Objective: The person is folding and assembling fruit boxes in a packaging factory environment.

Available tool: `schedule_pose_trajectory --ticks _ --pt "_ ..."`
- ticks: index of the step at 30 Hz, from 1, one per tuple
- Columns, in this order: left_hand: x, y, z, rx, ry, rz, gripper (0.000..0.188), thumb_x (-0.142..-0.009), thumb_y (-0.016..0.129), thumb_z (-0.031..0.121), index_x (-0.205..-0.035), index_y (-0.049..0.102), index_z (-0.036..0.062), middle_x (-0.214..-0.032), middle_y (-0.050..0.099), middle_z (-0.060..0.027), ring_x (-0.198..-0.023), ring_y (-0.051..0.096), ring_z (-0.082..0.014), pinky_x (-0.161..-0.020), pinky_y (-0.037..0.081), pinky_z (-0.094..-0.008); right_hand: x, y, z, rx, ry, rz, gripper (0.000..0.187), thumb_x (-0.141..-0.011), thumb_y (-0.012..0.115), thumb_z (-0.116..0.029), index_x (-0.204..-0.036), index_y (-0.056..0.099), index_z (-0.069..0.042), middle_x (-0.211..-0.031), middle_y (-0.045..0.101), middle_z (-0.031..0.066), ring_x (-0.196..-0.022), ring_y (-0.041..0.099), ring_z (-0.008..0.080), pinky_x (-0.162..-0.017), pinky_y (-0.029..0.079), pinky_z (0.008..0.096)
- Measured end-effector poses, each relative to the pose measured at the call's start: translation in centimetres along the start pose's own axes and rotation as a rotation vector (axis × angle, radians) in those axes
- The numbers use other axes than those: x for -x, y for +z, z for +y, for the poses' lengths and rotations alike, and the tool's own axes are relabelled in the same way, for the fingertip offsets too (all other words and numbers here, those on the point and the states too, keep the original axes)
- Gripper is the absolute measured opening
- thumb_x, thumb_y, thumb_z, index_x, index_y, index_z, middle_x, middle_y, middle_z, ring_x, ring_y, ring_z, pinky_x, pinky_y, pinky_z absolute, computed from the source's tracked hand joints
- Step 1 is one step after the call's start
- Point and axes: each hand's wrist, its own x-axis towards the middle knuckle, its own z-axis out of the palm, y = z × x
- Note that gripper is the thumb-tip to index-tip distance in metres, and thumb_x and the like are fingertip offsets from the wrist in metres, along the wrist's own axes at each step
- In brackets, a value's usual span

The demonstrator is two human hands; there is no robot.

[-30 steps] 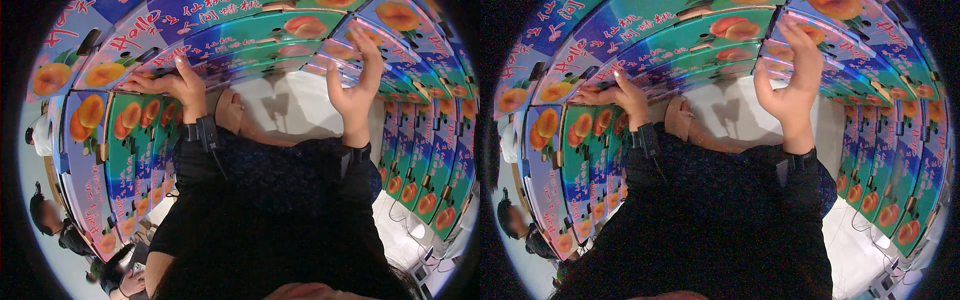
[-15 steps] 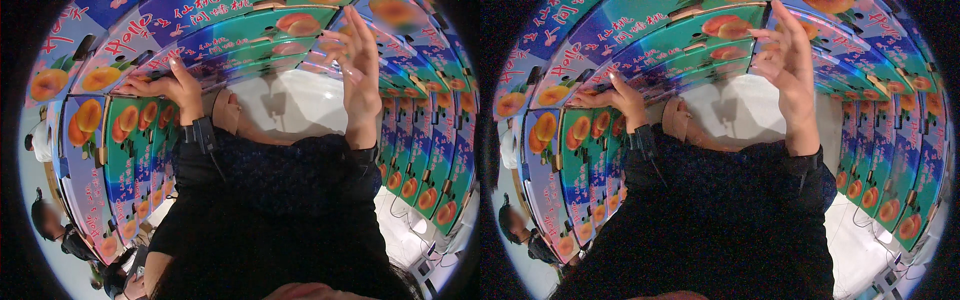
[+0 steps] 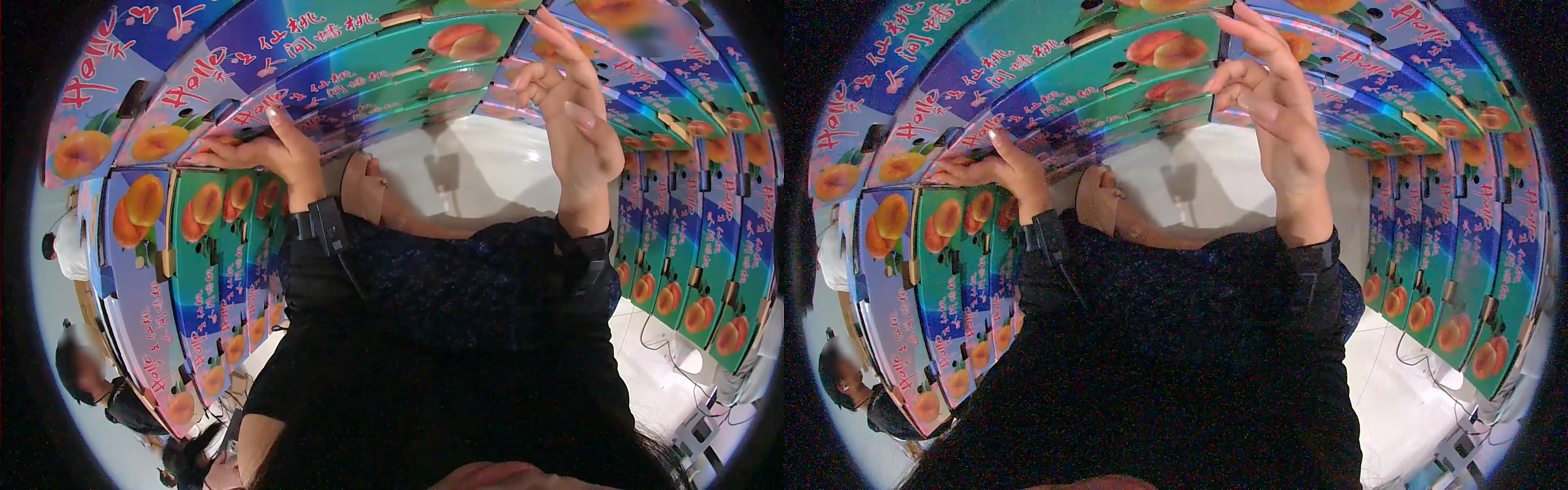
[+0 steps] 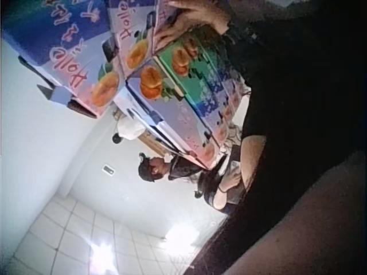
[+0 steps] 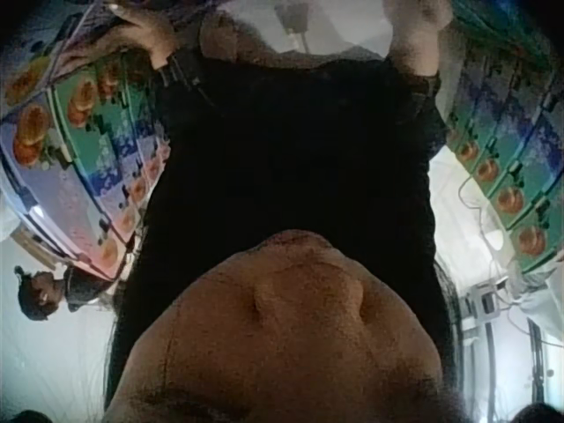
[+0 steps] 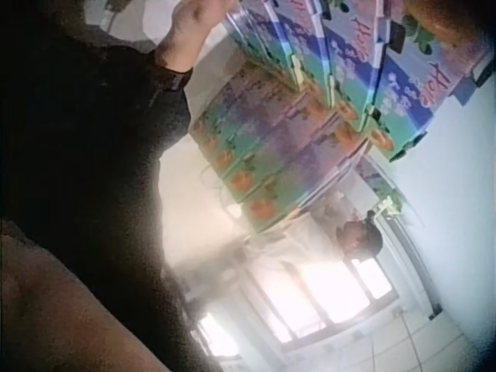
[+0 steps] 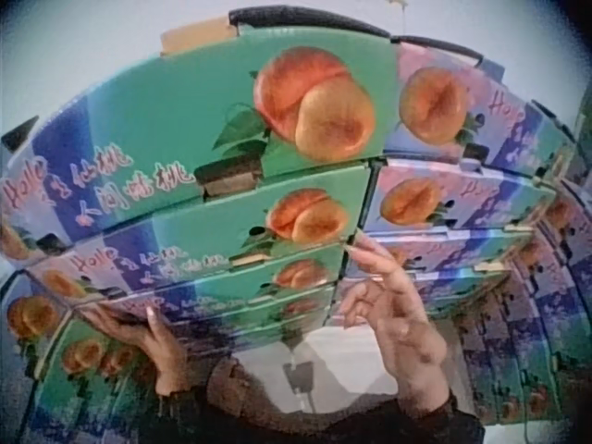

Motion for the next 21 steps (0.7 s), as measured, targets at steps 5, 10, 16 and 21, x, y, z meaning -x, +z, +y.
schedule_pose_trajectory --ticks 5,10,16,21 --pt "0.4 -0.6 -0.3 -0.137 -0.031 -0.037 0.092 -0.089 0.057 0.039 -0.142 -0.005 -0.0044 -0.144 -0.022 -0.0320 -0.137 -0.013 -0.0434 -0.110 -0.001 -0.0535 0.1 0.2 0.3 0.086 0.012 -0.007 0.076 -0.072 0.062 -0.036 -0.134 0.043 0.003 -0.149 0.020 0.0212 -0.085 0.059 0.0230 -0.074 0.046 0.0321" --pt "0.5 -0.3 0.0 0.013 -0.010 -0.020 0.095 -0.088 0.060 0.038 -0.142 -0.006 -0.0030 -0.143 -0.026 -0.0322 -0.137 -0.016 -0.0432 -0.110 0.001 -0.0536 0.7 -0.3 1.3 0.042 0.015 -0.014 0.078 -0.072 0.065 -0.034 -0.136 0.040 0.003 -0.150 0.017 0.0204 -0.089 0.059 0.0240 -0.076 0.047 0.0331" --pt "0.6 -0.6 -0.7 -0.020 0.007 -0.020 0.095 -0.087 0.062 0.037 -0.142 -0.006 -0.0032 -0.143 -0.026 -0.0320 -0.138 -0.017 -0.0421 -0.111 0.001 -0.0531 1.0 1.3 0.6 0.074 0.072 -0.052 0.084 -0.074 0.068 -0.036 -0.141 0.033 0.001 -0.154 0.008 0.0163 -0.102 0.056 0.0258 -0.083 0.047 0.0354" --pt "0.0 -0.1 0.2 0.100 0.037 0.001 0.095 -0.086 0.062 0.034 -0.141 -0.005 -0.0045 -0.144 -0.026 -0.0315 -0.138 -0.017 -0.0412 -0.111 -0.001 -0.0527 1.1 1.3 2.1 0.527 -0.120 -0.146 0.080 -0.074 0.061 -0.023 -0.144 0.029 -0.002 -0.151 0.022 0.0176 -0.109 0.055 0.0229 -0.082 0.050 0.0338"
